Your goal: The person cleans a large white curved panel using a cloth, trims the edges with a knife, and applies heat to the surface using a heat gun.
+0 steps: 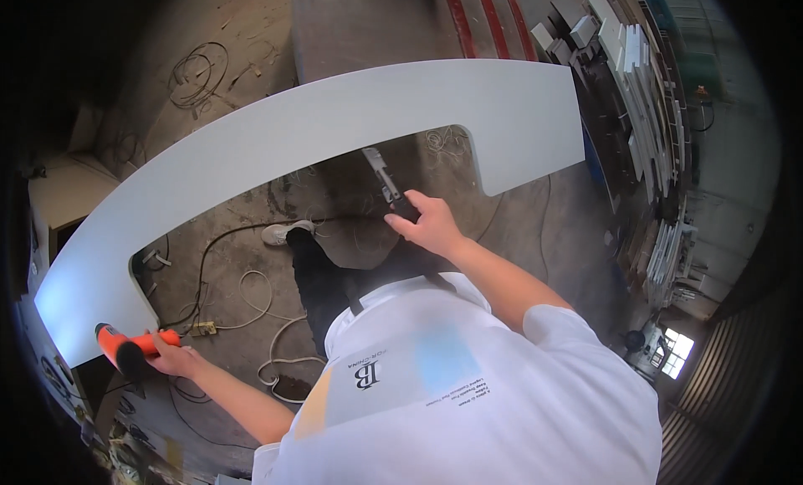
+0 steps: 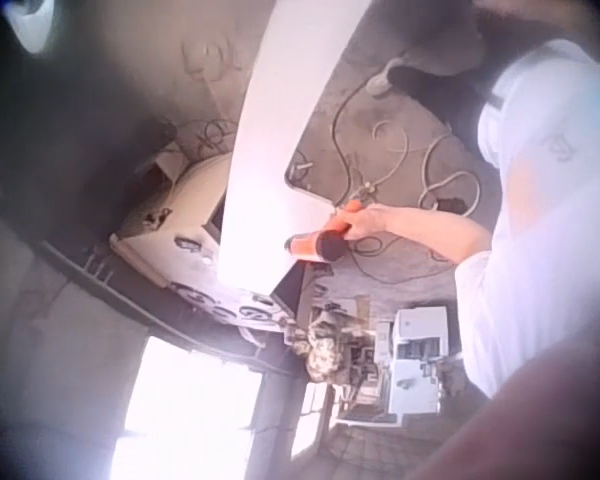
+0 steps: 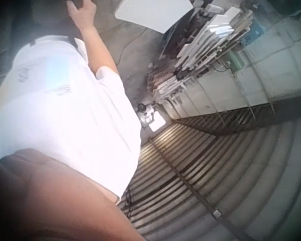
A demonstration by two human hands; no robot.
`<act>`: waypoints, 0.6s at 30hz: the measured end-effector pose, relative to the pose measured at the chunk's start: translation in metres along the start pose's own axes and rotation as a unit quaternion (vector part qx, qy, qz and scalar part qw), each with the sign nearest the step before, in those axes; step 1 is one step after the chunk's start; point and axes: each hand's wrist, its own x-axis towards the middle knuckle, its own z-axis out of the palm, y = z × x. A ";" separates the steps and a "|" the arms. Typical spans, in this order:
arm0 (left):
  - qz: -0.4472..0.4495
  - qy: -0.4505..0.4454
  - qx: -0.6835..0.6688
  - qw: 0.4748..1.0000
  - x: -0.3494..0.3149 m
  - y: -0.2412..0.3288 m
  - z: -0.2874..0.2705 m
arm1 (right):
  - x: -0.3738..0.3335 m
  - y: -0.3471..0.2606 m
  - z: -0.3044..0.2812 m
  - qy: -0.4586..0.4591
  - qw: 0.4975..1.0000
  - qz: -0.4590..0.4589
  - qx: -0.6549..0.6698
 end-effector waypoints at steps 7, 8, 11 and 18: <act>-0.154 -0.073 -0.011 0.985 -0.222 0.001 0.045 | 0.014 0.104 -0.121 0.133 0.986 -0.095 -0.030; -0.175 -0.086 -0.003 0.981 -0.250 -0.003 0.051 | 0.020 0.125 -0.137 0.153 0.981 -0.118 -0.030; -0.228 -0.106 0.001 0.968 -0.323 -0.004 0.063 | 0.033 0.149 -0.187 0.214 0.973 -0.068 -0.052; -0.130 -0.346 0.263 0.891 -0.404 -0.015 0.043 | 0.129 0.166 -0.264 0.329 0.886 -0.191 -0.266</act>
